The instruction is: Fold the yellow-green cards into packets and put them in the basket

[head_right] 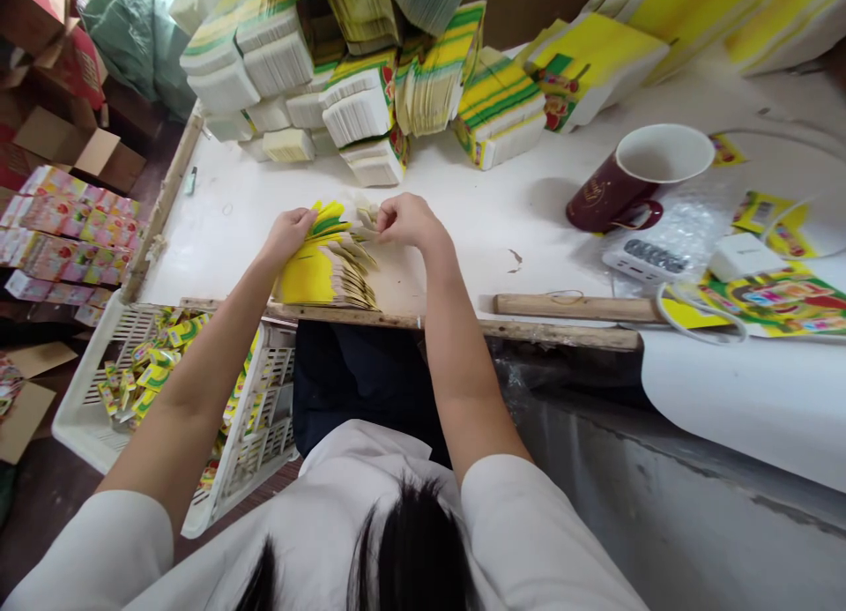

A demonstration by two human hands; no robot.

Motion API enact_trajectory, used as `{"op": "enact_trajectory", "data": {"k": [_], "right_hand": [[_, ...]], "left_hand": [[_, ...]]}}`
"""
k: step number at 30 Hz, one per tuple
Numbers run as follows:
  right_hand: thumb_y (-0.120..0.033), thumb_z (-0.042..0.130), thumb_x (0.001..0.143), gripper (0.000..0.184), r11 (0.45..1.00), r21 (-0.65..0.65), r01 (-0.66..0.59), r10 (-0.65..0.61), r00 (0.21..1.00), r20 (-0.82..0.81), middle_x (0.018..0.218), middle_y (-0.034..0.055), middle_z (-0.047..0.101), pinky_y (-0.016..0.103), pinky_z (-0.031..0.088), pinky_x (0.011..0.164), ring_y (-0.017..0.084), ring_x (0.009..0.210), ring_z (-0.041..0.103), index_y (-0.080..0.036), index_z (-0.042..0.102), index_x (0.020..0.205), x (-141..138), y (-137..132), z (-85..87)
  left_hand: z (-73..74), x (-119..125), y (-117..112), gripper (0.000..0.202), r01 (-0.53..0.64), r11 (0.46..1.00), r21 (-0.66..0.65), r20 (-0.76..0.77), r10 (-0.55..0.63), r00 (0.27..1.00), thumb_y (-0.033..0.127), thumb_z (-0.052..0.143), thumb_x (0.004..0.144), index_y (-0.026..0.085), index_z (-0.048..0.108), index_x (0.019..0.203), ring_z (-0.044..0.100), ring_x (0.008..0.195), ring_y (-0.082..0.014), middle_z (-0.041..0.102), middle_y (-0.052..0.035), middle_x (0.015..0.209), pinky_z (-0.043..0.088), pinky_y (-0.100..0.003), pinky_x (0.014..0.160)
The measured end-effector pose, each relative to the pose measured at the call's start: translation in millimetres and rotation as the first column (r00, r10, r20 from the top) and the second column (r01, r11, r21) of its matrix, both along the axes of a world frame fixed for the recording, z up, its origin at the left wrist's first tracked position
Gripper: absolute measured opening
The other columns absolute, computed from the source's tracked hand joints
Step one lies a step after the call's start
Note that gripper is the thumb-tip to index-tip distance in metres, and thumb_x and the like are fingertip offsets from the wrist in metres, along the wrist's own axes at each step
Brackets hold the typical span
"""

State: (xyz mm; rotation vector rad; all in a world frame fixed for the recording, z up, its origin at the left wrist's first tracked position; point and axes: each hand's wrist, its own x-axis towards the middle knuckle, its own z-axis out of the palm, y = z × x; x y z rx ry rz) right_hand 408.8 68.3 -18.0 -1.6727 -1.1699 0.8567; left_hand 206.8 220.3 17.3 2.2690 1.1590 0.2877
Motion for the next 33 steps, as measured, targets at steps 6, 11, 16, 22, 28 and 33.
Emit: {"op": "enact_trajectory", "data": {"k": [6,11,16,22,28,33], "right_hand": [[-0.028,0.088,0.050,0.026,0.936,-0.070,-0.346,0.339,0.936,-0.089,0.059,-0.0033,0.063,0.026,0.045,0.060,0.013,0.060,0.057,-0.020,0.064,0.057,-1.6,-2.2,2.9],[-0.037,0.081,0.067,0.020,0.929,-0.068,-0.363,0.355,0.929,-0.102,0.067,0.0006,0.070,0.029,0.048,0.067,0.015,0.068,0.061,-0.020,0.071,0.067,0.9,-7.9,9.4],[-0.041,0.078,0.073,0.026,0.979,0.121,0.161,-0.167,0.985,0.040,0.071,0.0041,0.069,0.033,0.051,0.069,0.018,0.069,0.062,-0.018,0.067,0.071,-6.1,-0.6,3.8],[-0.018,0.077,0.070,0.010,0.982,0.165,0.091,-0.125,0.970,0.209,0.073,0.0015,0.069,0.032,0.049,0.070,0.017,0.068,0.061,-0.017,0.067,0.071,-18.3,13.0,-6.0],[-0.016,0.078,0.067,0.014,0.989,0.139,0.039,-0.058,0.989,0.134,0.067,-0.0010,0.066,0.028,0.046,0.065,0.014,0.065,0.058,-0.017,0.068,0.076,-11.1,5.5,-3.3],[-0.014,0.071,0.074,0.023,0.980,0.196,0.029,-0.069,0.978,0.199,0.076,0.0000,0.066,0.031,0.048,0.072,0.015,0.070,0.058,-0.019,0.068,0.096,-15.6,6.2,-0.7]], "left_hand": [[0.0,0.9,-1.3,0.042,-0.008,1.000,0.028,-0.018,0.009,1.000,0.034,0.049,0.094,0.020,0.035,0.057,0.032,0.058,-0.0125,0.036,0.0034,0.055,0.022,-0.031,0.060],[1.3,0.3,-4.9,0.041,-0.006,0.999,0.045,-0.024,0.007,1.000,0.035,0.049,0.094,0.020,0.037,0.058,0.032,0.058,-0.0124,0.038,0.0031,0.056,0.022,-0.031,0.060],[0.0,-0.4,-5.7,0.040,0.012,0.998,0.054,-0.023,-0.011,1.000,0.036,0.048,0.095,0.020,0.039,0.059,0.034,0.058,-0.0125,0.040,0.0029,0.057,0.022,-0.031,0.060],[3.5,-0.1,-7.7,0.041,0.007,0.998,0.060,-0.040,-0.004,0.999,0.035,0.050,0.094,0.020,0.040,0.058,0.035,0.058,-0.0124,0.041,0.0025,0.056,0.023,-0.031,0.060],[2.8,-0.7,-6.1,0.042,-0.029,0.999,0.038,-0.034,0.031,0.999,0.038,0.051,0.093,0.020,0.039,0.058,0.035,0.057,-0.0123,0.039,0.0028,0.055,0.022,-0.031,0.058],[-0.8,-3.5,-5.5,0.041,0.022,0.999,0.028,-0.020,-0.021,1.000,0.048,0.051,0.091,0.020,0.047,0.061,0.039,0.058,-0.0129,0.044,0.0020,0.058,0.025,-0.031,0.058]]}}
